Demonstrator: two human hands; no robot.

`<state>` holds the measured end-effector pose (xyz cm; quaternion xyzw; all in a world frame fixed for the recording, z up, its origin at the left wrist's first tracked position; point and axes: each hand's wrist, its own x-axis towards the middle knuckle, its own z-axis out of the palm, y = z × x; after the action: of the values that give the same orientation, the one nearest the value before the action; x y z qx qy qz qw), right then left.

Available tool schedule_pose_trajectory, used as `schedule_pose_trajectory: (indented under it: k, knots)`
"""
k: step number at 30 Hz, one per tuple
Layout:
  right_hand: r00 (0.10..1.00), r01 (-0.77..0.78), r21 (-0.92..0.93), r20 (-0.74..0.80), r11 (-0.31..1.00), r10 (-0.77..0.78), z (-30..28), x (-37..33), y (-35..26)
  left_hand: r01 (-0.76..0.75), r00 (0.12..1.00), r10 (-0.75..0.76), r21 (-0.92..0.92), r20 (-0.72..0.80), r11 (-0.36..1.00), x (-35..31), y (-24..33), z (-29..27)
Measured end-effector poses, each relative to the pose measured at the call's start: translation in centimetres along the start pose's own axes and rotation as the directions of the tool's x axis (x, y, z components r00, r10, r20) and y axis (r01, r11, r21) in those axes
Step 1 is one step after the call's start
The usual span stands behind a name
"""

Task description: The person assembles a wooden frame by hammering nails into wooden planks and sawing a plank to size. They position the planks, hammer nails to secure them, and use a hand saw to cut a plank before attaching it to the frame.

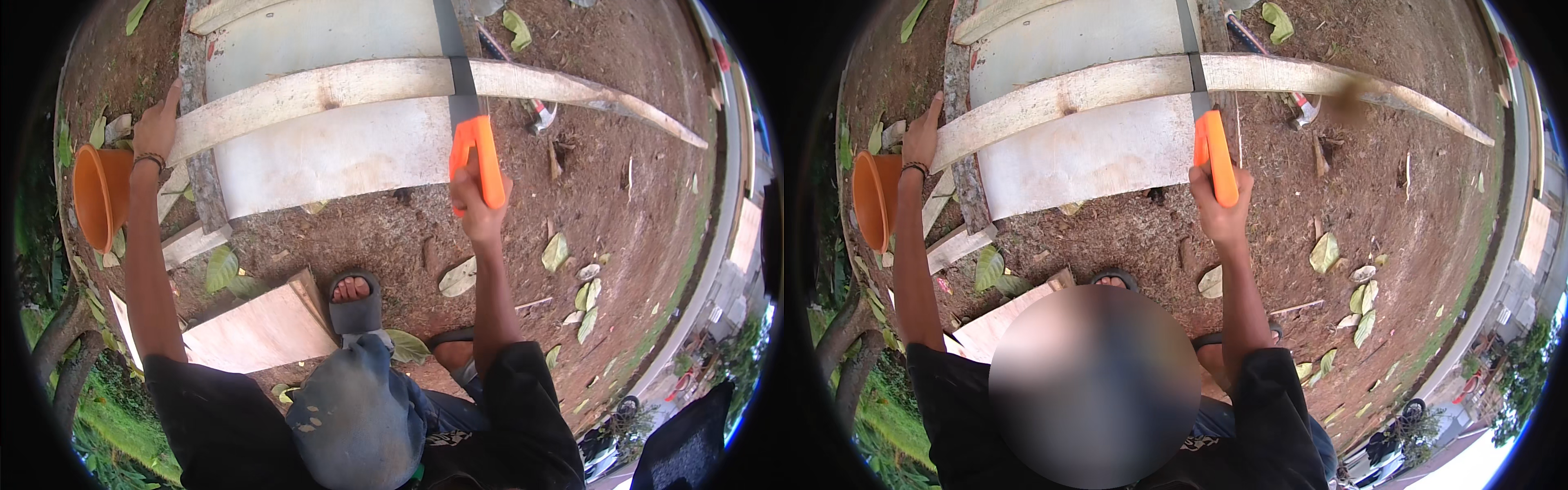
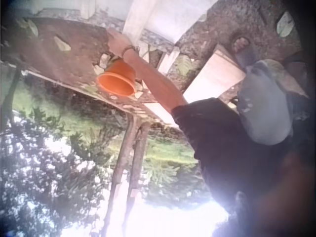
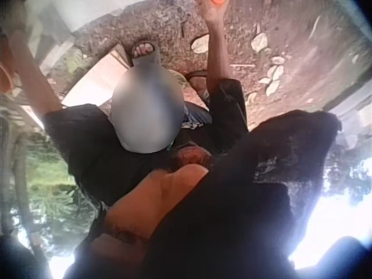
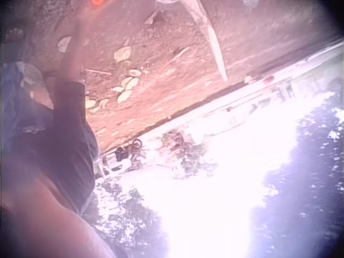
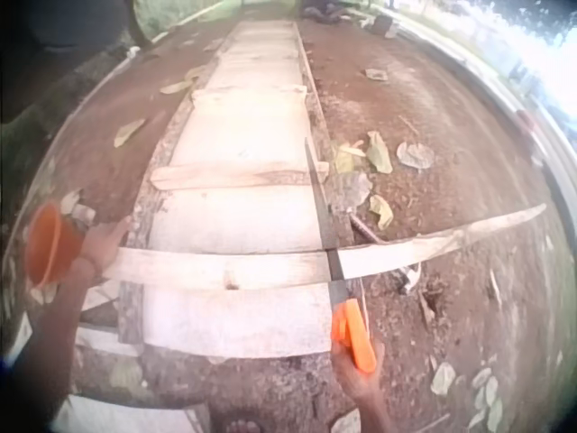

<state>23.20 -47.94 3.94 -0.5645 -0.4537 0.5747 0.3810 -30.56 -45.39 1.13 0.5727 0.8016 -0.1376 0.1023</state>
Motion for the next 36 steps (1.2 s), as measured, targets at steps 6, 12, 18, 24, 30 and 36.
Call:
schedule_pose_trajectory:
  k: [6,12,18,24,30,36]
  knots:
    - [0.987,0.155,-0.006,-0.031,0.988,-0.155,-3.8,-14.2,8.2,-0.073,0.997,0.075,0.079,-0.020,0.994,0.0,-0.7,-0.3]
    - [1.000,0.004,-0.038,-0.007,0.999,-0.004,-1.2,-4.7,0.9,0.172,0.985,-0.172,-0.041,-0.014,0.984,0.9,-2.0,1.5]
    - [0.974,0.213,-0.203,-0.029,0.956,-0.223,-1.7,-8.9,5.2,0.015,0.999,-0.021,0.178,0.031,0.984,1.7,0.7,-2.6]
    - [0.985,0.161,-0.188,-0.035,0.969,-0.171,-1.4,-7.2,1.3,-0.072,0.996,0.078,0.132,-0.039,0.989,1.7,-2.5,-0.2]
    - [0.987,0.146,-0.109,-0.057,0.983,-0.152,-1.1,-6.4,2.1,0.065,0.990,-0.054,-0.081,0.129,0.995,3.2,-1.0,-1.6]
    - [0.989,0.144,-0.078,0.026,0.986,-0.143,-3.0,-11.4,2.2,-0.072,0.991,0.068,0.025,0.116,0.997,2.3,-2.9,-1.7]
